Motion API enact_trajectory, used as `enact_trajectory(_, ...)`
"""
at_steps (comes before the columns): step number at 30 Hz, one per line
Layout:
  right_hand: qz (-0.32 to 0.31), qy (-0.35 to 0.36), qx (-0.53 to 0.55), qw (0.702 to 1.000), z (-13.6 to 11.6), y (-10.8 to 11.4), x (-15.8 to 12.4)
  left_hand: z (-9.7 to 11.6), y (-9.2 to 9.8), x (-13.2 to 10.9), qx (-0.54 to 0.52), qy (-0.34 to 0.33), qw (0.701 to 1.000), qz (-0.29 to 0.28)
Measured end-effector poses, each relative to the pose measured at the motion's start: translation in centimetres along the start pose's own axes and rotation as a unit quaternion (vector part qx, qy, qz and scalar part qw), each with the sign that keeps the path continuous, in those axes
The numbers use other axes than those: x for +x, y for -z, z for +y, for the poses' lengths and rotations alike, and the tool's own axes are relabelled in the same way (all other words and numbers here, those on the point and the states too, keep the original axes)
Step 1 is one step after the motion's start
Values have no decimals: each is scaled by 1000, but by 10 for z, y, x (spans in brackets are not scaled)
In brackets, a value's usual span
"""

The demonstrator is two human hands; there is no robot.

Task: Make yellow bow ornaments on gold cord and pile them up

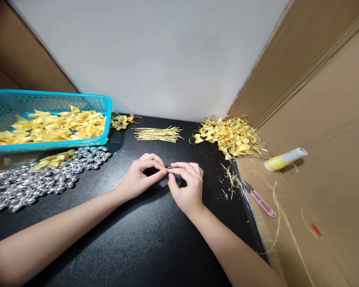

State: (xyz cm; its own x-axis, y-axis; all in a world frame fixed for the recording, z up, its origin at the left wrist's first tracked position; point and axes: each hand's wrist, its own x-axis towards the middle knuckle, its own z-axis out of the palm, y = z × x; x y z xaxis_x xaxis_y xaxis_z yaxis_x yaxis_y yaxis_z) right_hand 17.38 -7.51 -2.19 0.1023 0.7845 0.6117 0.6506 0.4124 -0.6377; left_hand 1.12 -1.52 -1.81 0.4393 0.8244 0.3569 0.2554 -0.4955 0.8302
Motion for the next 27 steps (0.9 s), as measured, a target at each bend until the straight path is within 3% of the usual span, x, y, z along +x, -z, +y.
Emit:
enact_trajectory(9,-54,-22,3,998,0,-2,-3,5,-2,-3,78,-54,995,35)
enact_trajectory(16,-18,-54,54,997,0,-1,-1,4,-1,-4,115,-78,989,59)
enact_trajectory(27,-70,-52,39,995,0,-4,-5,6,-1,-6,211,-102,971,56)
